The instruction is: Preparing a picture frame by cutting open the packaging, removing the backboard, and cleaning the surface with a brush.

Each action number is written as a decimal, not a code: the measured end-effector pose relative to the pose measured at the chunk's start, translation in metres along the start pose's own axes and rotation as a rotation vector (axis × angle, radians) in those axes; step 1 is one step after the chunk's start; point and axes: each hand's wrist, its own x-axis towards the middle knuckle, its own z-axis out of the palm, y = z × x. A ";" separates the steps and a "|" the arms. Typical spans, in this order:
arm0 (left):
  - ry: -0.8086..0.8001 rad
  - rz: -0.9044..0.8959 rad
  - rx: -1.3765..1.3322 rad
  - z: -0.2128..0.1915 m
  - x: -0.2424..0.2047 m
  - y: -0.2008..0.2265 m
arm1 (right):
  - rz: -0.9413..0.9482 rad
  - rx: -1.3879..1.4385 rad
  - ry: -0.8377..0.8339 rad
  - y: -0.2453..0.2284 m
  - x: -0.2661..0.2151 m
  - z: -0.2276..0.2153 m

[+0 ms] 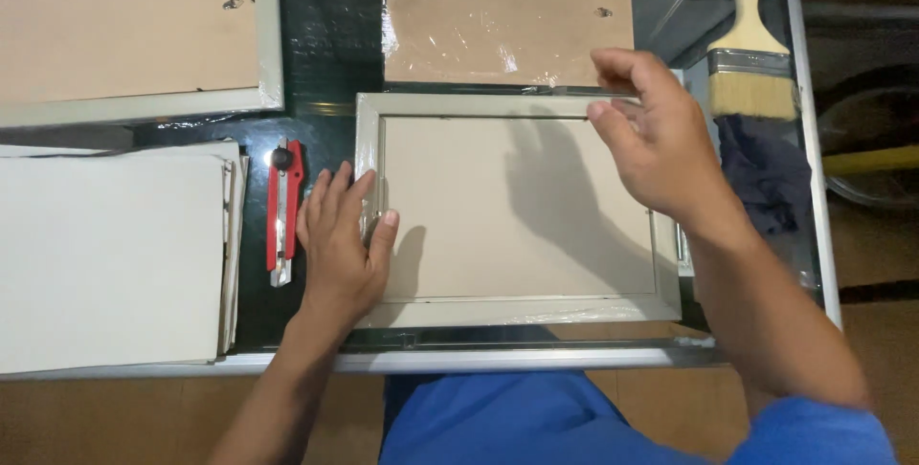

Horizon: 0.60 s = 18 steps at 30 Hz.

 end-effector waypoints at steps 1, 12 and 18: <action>-0.029 0.002 0.019 -0.001 0.001 0.001 | 0.197 0.132 -0.056 0.011 -0.007 0.000; -0.095 0.044 -0.005 0.021 0.062 0.004 | 0.830 0.583 0.004 0.055 -0.024 -0.029; 0.062 0.054 -0.228 0.016 0.058 0.006 | 0.830 0.759 0.038 0.061 -0.031 -0.025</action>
